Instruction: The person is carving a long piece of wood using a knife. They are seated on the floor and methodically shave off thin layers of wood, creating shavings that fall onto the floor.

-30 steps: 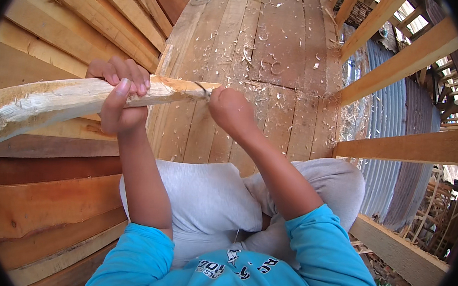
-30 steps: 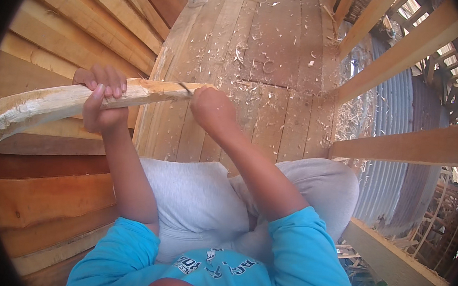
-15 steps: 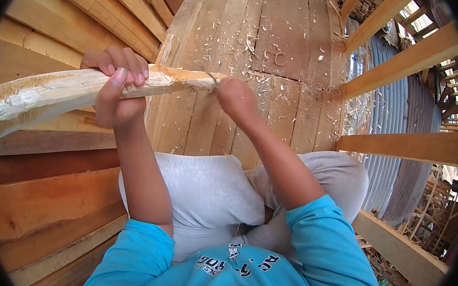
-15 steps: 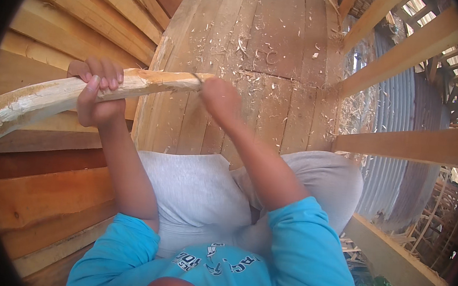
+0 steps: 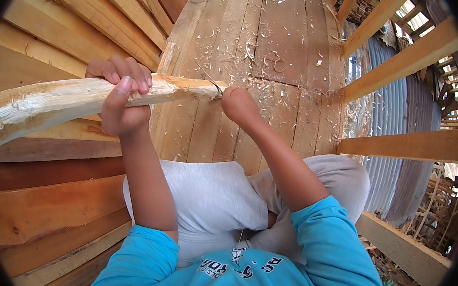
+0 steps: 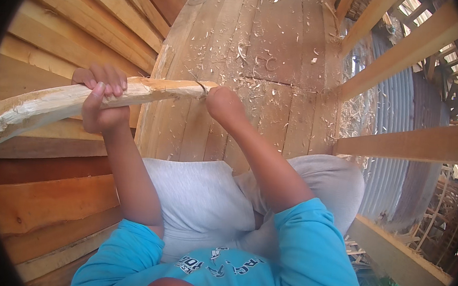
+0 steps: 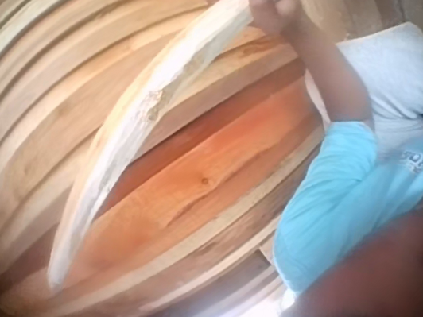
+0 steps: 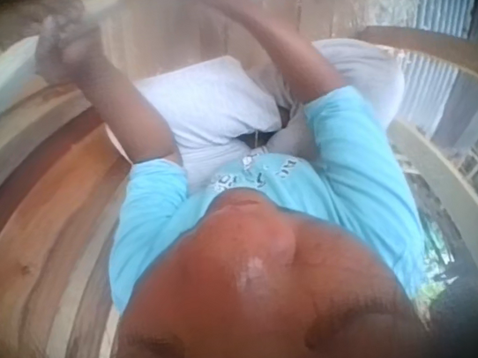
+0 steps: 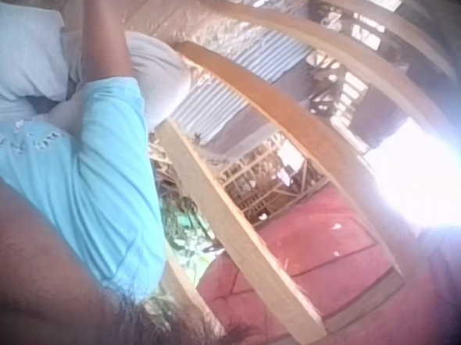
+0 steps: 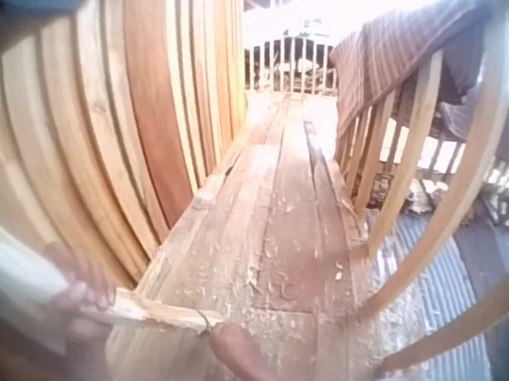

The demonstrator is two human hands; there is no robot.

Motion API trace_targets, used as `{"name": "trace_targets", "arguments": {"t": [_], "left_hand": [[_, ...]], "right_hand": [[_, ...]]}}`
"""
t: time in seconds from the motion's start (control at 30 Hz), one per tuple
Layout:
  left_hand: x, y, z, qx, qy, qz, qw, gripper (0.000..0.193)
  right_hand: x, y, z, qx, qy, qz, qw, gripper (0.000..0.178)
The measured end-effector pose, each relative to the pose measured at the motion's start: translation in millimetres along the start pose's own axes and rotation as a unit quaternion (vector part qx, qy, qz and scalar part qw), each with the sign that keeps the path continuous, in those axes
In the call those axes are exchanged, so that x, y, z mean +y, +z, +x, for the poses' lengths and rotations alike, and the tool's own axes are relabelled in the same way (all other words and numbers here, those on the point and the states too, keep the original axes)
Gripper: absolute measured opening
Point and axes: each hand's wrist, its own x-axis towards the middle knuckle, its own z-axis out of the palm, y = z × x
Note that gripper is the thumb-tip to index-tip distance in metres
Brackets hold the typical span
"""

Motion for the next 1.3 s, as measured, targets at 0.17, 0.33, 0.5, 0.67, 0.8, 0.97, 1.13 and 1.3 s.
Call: {"name": "trace_targets", "arguments": {"t": [0.17, 0.33, 0.5, 0.67, 0.8, 0.97, 1.13, 1.3], "left_hand": [[3, -9, -7, -0.008, -0.011, -0.01, 1.0, 0.016], [2, -6, -1, -0.002, -0.002, -0.004, 1.0, 0.016], [4, -11, -4, -0.032, -0.018, -0.021, 0.999, 0.017], [1, -2, 0, -0.03, -0.01, -0.017, 0.999, 0.017], [4, -10, -1, -0.03, -0.011, -0.017, 0.999, 0.017], [1, -8, 2, -0.032, -0.019, -0.035, 0.999, 0.017], [5, -15, -4, -0.018, -0.022, -0.022, 0.999, 0.017], [0, -10, 2, -0.027, -0.019, -0.028, 0.999, 0.016]], "right_hand": [[-30, -13, -19, -0.019, -0.073, -0.057, 0.996, 0.041], [-1, -7, 0, -0.017, -0.049, -0.07, 0.996, 0.04], [-41, -16, -24, -0.02, -0.02, -0.019, 0.999, 0.037], [-1, -8, -5, 0.02, -0.063, -0.039, 0.997, 0.051], [-45, -15, -28, -0.024, -0.043, -0.028, 0.998, 0.041], [0, -9, 2, -0.037, -0.033, -0.119, 0.992, 0.036], [-59, -18, -38, -0.023, -0.06, 0.018, 0.998, 0.049], [19, 2, 7, 0.049, -0.02, -0.013, 0.999, 0.053]]}}
